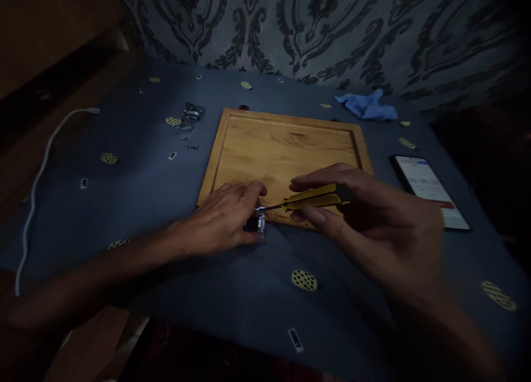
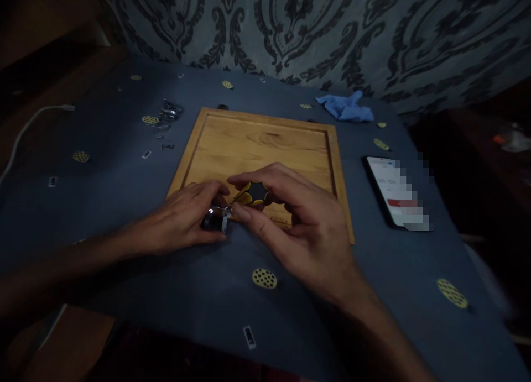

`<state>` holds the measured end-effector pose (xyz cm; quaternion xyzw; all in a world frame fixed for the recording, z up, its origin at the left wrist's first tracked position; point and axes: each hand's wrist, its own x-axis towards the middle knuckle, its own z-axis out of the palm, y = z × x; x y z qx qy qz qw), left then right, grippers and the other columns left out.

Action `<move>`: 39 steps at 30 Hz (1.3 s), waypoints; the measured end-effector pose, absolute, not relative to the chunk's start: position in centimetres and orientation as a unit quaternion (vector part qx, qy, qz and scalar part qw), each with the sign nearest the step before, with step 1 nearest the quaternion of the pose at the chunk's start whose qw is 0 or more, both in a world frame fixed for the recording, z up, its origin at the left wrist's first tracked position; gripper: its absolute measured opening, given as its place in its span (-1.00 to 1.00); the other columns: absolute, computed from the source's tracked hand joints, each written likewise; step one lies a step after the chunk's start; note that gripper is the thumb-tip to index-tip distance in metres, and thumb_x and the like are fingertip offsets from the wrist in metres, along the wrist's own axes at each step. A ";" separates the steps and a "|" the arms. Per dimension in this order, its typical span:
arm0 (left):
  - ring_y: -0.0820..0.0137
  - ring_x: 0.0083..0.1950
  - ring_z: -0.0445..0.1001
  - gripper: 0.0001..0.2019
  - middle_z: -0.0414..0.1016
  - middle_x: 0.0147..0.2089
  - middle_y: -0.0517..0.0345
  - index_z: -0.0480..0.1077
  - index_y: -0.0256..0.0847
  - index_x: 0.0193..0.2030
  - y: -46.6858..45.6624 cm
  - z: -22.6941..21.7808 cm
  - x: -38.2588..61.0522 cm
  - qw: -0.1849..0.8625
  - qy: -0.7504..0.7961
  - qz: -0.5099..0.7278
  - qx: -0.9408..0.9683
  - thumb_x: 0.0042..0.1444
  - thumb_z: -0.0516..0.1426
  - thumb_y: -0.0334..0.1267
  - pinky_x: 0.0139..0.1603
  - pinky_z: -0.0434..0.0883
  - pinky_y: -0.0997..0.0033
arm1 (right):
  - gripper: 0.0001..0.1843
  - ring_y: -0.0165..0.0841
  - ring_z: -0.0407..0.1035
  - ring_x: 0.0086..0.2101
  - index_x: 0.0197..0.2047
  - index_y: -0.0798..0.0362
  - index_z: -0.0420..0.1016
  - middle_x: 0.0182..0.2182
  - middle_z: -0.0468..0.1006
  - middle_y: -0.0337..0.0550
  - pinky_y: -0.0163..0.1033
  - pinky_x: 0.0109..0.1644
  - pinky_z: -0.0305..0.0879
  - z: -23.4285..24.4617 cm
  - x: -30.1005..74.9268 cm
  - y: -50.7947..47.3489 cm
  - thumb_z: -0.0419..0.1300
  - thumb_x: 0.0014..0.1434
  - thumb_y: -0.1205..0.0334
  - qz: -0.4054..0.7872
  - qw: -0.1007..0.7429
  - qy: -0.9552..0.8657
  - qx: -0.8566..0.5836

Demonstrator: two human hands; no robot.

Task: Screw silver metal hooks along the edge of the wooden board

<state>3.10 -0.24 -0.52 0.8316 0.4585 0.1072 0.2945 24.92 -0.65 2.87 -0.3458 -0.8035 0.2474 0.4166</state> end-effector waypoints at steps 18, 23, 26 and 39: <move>0.05 0.16 0.54 -0.36 0.56 0.10 -0.06 0.19 -0.21 0.21 -0.3 -0.8 3.0 0.287 0.450 0.115 0.838 0.12 0.43 -0.20 0.15 0.44 0.08 | -0.85 -0.33 0.44 -0.43 -0.24 -0.12 0.49 -0.38 0.56 -0.28 -0.14 -0.42 0.31 0.9 24.3 -1.3 0.40 0.27 0.19 0.096 0.517 -0.735 -0.429; 0.06 0.15 0.54 -0.35 0.56 0.10 -0.08 0.20 -0.22 0.21 -0.1 -1.0 3.1 0.288 0.451 0.122 0.836 0.10 0.43 -0.22 0.15 0.45 0.08 | -0.83 -0.32 0.42 -0.40 -0.24 -0.13 0.45 -0.38 0.53 -0.30 -0.14 -0.40 0.30 0.3 24.5 -1.2 0.38 0.28 0.24 0.121 0.497 -0.748 -0.423; 0.06 0.15 0.54 -0.36 0.57 0.09 -0.06 0.20 -0.19 0.21 -0.1 -1.1 3.0 0.290 0.451 0.124 0.835 0.11 0.42 -0.21 0.14 0.46 0.08 | -0.84 -0.32 0.43 -0.37 -0.21 -0.14 0.46 -0.37 0.53 -0.31 -0.14 -0.36 0.31 -0.1 24.5 -1.1 0.36 0.29 0.29 0.127 0.487 -0.755 -0.420; 0.06 0.14 0.53 -0.42 0.56 0.07 -0.02 0.20 -0.13 0.17 -0.2 -1.1 2.8 0.299 0.445 0.140 0.832 0.13 0.39 -0.22 0.14 0.46 0.05 | -0.69 -0.25 0.62 -0.20 0.08 -0.23 0.58 -0.08 0.67 -0.25 -0.11 -0.23 0.62 2.4 24.0 -1.5 0.35 0.31 0.28 0.293 0.468 -0.732 -0.398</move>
